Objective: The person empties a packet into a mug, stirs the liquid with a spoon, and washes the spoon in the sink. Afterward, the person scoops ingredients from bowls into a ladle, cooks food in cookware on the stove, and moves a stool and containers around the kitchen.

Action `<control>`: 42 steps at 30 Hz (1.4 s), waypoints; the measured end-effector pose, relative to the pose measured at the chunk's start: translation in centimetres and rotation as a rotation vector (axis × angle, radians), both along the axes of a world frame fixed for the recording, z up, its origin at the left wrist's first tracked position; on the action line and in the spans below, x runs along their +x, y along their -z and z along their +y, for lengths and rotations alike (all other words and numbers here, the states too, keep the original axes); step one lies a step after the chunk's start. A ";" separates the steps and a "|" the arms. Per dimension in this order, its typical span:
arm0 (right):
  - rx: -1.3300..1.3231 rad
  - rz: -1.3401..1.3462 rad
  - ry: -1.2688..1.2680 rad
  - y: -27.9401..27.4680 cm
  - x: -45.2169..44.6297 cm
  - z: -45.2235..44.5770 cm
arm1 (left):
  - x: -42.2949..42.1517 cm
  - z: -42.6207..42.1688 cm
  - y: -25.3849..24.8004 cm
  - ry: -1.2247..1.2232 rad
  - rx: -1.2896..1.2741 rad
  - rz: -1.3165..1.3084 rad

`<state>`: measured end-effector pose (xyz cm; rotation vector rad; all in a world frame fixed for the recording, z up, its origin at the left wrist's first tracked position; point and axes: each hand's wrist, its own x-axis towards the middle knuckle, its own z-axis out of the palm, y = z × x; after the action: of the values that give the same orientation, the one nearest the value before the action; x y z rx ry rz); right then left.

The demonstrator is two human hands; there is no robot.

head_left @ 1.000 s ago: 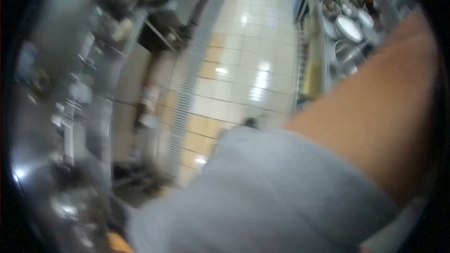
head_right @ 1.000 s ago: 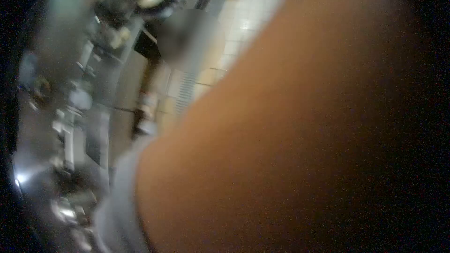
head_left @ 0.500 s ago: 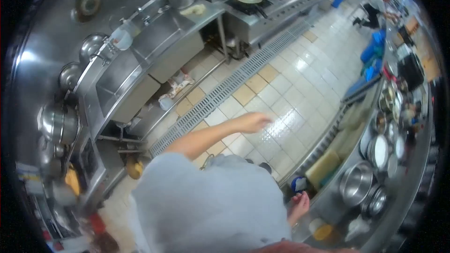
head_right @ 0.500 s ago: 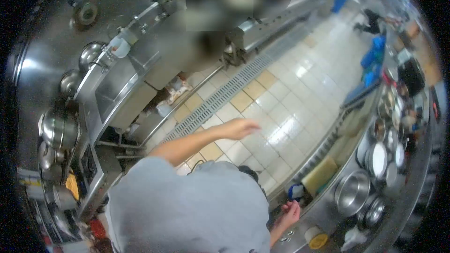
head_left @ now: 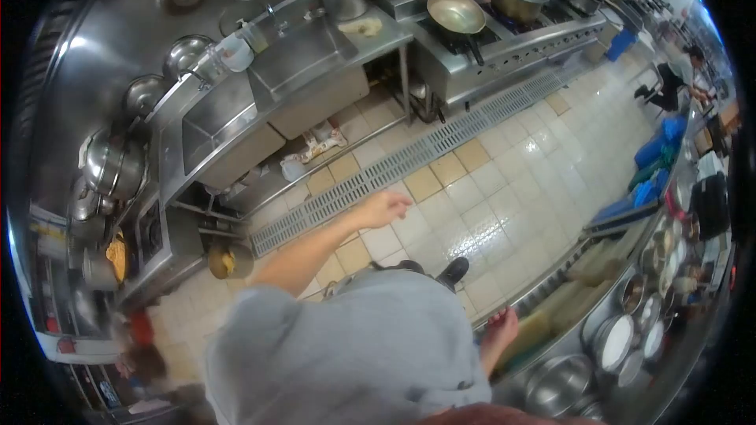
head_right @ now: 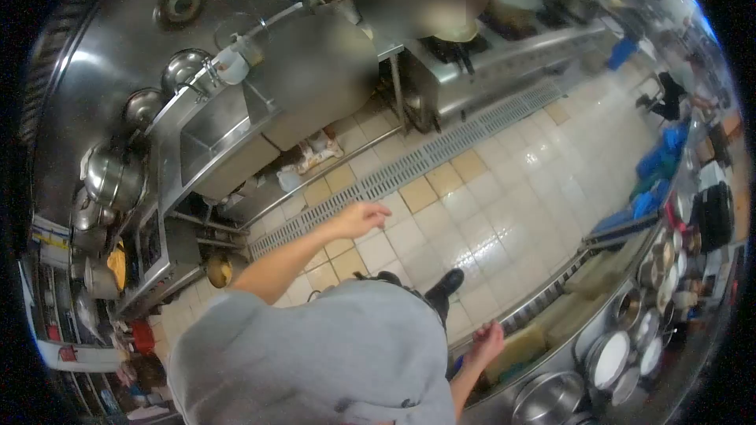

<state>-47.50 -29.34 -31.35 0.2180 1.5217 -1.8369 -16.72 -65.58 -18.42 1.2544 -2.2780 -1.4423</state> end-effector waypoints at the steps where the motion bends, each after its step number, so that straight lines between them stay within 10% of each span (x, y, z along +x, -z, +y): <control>1: -0.004 0.000 -0.013 0.7 -0.7 -0.8 | -0.5 0.0 0.5 -0.013 -0.004 0.000; 10: 0.018 -0.039 -0.119 -0.1 -12.6 -14.5 | 5.9 1.7 10.7 -0.274 -0.131 -0.293; 20: 0.039 0.265 -0.259 -6.6 -15.6 -36.2 | 16.0 -24.5 6.5 -1.002 -0.252 -0.043; 26: -0.011 0.129 -0.263 -5.0 -6.7 -46.0 | 19.2 -41.4 4.4 -1.106 -0.070 0.465; 42: 0.063 0.303 -0.433 -6.4 -2.3 -60.9 | 17.4 -69.8 -6.6 -1.077 -0.197 0.608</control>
<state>-49.81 -90.22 -24.98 -0.3532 1.6736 -1.5213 0.69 -135.34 -11.84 1.3627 -1.0046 -0.9363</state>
